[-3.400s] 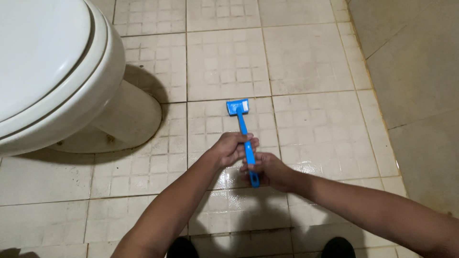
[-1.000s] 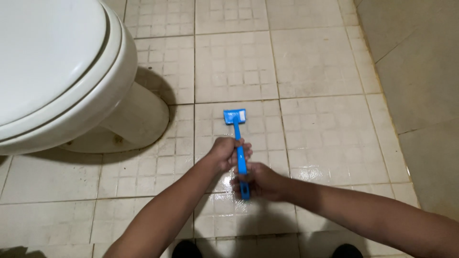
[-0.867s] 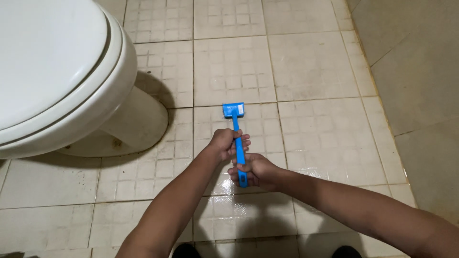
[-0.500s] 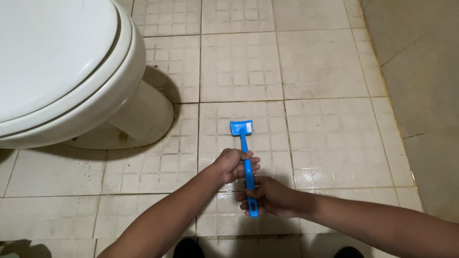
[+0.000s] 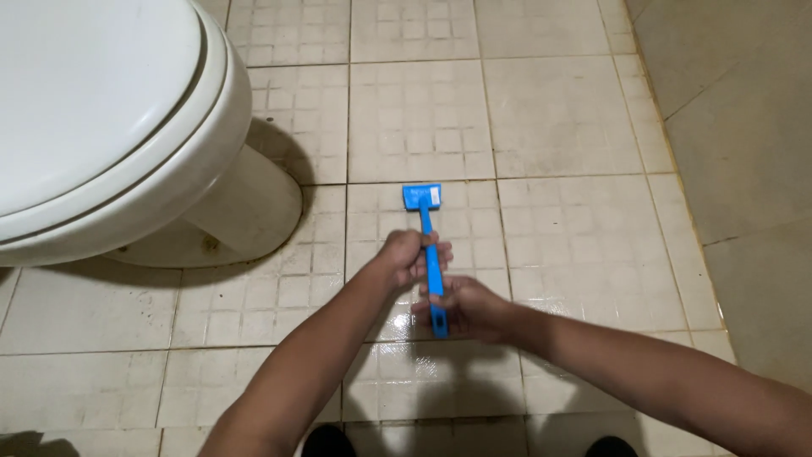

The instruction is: The person uses a blue scrub brush to clean the tiled floor of a bathroom. They scrub the floor tiles and grout lines near a white toilet and a sink, moving the brush back and forth in a repetitive motion.

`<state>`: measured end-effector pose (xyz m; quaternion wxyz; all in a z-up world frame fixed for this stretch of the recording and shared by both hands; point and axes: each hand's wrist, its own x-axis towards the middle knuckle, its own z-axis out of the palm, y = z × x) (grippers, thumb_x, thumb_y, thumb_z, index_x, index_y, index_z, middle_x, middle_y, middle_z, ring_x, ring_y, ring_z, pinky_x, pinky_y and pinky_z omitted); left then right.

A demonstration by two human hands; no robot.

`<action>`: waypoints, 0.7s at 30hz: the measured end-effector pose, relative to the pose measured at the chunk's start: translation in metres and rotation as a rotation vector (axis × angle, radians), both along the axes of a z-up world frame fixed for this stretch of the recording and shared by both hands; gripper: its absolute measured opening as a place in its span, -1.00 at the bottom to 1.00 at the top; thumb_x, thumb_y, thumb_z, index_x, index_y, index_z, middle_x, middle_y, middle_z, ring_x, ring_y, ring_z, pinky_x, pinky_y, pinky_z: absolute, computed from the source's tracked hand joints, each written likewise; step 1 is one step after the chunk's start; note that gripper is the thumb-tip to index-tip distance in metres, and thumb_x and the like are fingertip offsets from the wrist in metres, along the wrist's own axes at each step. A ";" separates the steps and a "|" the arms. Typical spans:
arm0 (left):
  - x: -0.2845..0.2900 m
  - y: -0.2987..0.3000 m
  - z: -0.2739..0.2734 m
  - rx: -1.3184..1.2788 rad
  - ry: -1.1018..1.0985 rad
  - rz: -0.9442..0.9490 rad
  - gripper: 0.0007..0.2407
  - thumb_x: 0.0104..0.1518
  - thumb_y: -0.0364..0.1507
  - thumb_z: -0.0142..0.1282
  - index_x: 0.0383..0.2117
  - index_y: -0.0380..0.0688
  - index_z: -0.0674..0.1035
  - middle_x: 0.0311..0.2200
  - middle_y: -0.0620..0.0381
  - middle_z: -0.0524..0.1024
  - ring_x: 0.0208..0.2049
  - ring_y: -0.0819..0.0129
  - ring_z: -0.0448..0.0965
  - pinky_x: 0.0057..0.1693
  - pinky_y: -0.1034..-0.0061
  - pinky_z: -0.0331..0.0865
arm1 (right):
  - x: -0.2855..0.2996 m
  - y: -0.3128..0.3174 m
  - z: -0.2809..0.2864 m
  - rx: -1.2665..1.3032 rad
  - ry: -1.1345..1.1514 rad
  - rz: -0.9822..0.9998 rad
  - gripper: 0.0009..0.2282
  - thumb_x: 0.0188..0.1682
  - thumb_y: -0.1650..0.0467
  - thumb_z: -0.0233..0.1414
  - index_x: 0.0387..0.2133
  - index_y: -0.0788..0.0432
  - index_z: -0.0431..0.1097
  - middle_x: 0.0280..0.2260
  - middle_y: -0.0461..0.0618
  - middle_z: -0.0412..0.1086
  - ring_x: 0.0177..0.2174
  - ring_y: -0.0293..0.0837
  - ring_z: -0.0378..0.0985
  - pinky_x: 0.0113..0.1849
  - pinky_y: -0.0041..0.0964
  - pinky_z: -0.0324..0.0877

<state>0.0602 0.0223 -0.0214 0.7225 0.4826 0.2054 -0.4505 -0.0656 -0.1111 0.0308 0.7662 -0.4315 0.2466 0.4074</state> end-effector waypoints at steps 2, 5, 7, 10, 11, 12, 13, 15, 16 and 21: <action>-0.027 0.008 0.007 0.009 0.036 -0.033 -0.81 0.29 -0.52 -0.17 -0.06 -0.35 0.41 -0.08 -0.28 0.58 -0.10 -0.02 0.66 -0.07 0.20 0.64 | -0.024 0.006 0.008 0.005 0.013 0.018 -0.80 0.11 0.45 -0.09 -0.02 0.18 0.26 -0.11 0.11 0.47 -0.19 -0.07 0.64 -0.17 -0.13 0.57; -0.055 0.015 0.014 0.048 0.094 -0.109 -0.81 0.28 -0.52 -0.16 -0.05 -0.34 0.41 -0.07 -0.24 0.58 -0.09 -0.02 0.67 -0.06 0.18 0.65 | -0.052 0.009 0.011 0.002 0.072 0.062 -0.78 0.11 0.45 -0.08 0.00 0.19 0.26 -0.12 0.14 0.48 -0.19 -0.02 0.64 -0.18 -0.13 0.57; -0.060 0.016 0.016 0.077 0.114 -0.150 -0.81 0.28 -0.52 -0.15 -0.05 -0.34 0.42 -0.06 -0.21 0.58 -0.09 -0.02 0.68 -0.06 0.17 0.65 | -0.055 0.010 0.010 -0.007 0.118 0.090 -0.78 0.11 0.46 -0.06 0.02 0.16 0.25 -0.12 0.13 0.48 -0.20 -0.01 0.62 -0.18 -0.14 0.55; -0.045 0.012 0.014 0.083 0.102 -0.149 -0.81 0.29 -0.50 -0.15 -0.05 -0.32 0.43 -0.06 -0.21 0.60 -0.10 0.00 0.69 -0.05 0.20 0.65 | -0.036 0.012 0.012 -0.010 0.083 0.057 -0.77 0.07 0.47 -0.08 0.00 0.13 0.25 -0.13 0.12 0.50 -0.21 -0.03 0.60 -0.16 -0.08 0.59; -0.034 0.009 0.014 0.070 0.090 -0.109 -0.82 0.28 -0.51 -0.17 -0.06 -0.31 0.41 -0.07 -0.23 0.58 -0.11 0.00 0.67 -0.07 0.11 0.64 | -0.027 0.012 0.015 -0.017 0.028 0.033 -0.78 0.09 0.44 -0.08 0.00 0.17 0.27 -0.13 0.11 0.48 -0.20 -0.04 0.60 -0.16 -0.07 0.59; -0.022 0.003 0.013 0.053 0.074 -0.068 -0.83 0.27 -0.52 -0.18 -0.08 -0.30 0.39 -0.09 -0.26 0.56 -0.12 -0.01 0.65 -0.10 0.03 0.62 | -0.016 0.010 0.017 -0.027 -0.029 0.010 -0.78 0.11 0.42 -0.07 0.00 0.21 0.28 -0.14 0.09 0.46 -0.19 -0.05 0.60 -0.17 -0.07 0.60; -0.011 -0.001 0.003 0.050 0.072 -0.070 -0.83 0.27 -0.52 -0.18 -0.08 -0.30 0.39 -0.09 -0.26 0.56 -0.12 -0.01 0.65 -0.10 0.03 0.62 | -0.006 0.006 0.010 -0.031 -0.031 0.007 -0.78 0.11 0.42 -0.07 0.00 0.21 0.28 -0.14 0.09 0.46 -0.19 -0.05 0.60 -0.17 -0.07 0.60; 0.013 -0.008 -0.018 -0.004 -0.036 0.017 -0.81 0.31 -0.50 -0.16 -0.08 -0.38 0.43 -0.10 -0.27 0.59 -0.14 -0.04 0.66 -0.10 0.15 0.62 | 0.016 -0.002 -0.004 -0.058 -0.071 0.007 -0.78 0.11 0.44 -0.09 0.01 0.15 0.27 -0.10 0.07 0.48 -0.15 -0.08 0.60 -0.15 -0.13 0.57; 0.014 -0.008 -0.014 -0.005 -0.037 0.018 -0.81 0.31 -0.50 -0.16 -0.08 -0.38 0.43 -0.10 -0.27 0.59 -0.14 -0.04 0.66 -0.10 0.15 0.62 | 0.017 -0.002 0.000 -0.060 -0.072 0.008 -0.78 0.11 0.44 -0.09 0.01 0.15 0.27 -0.10 0.07 0.48 -0.15 -0.08 0.60 -0.15 -0.13 0.57; -0.010 0.001 -0.012 0.024 -0.010 -0.002 -0.80 0.29 -0.53 -0.17 -0.05 -0.37 0.41 -0.09 -0.31 0.58 -0.13 -0.04 0.69 -0.05 0.16 0.65 | -0.011 0.001 -0.004 -0.062 -0.080 0.050 -0.79 0.10 0.44 -0.08 -0.01 0.18 0.29 -0.14 0.08 0.50 -0.22 -0.07 0.61 -0.22 -0.12 0.56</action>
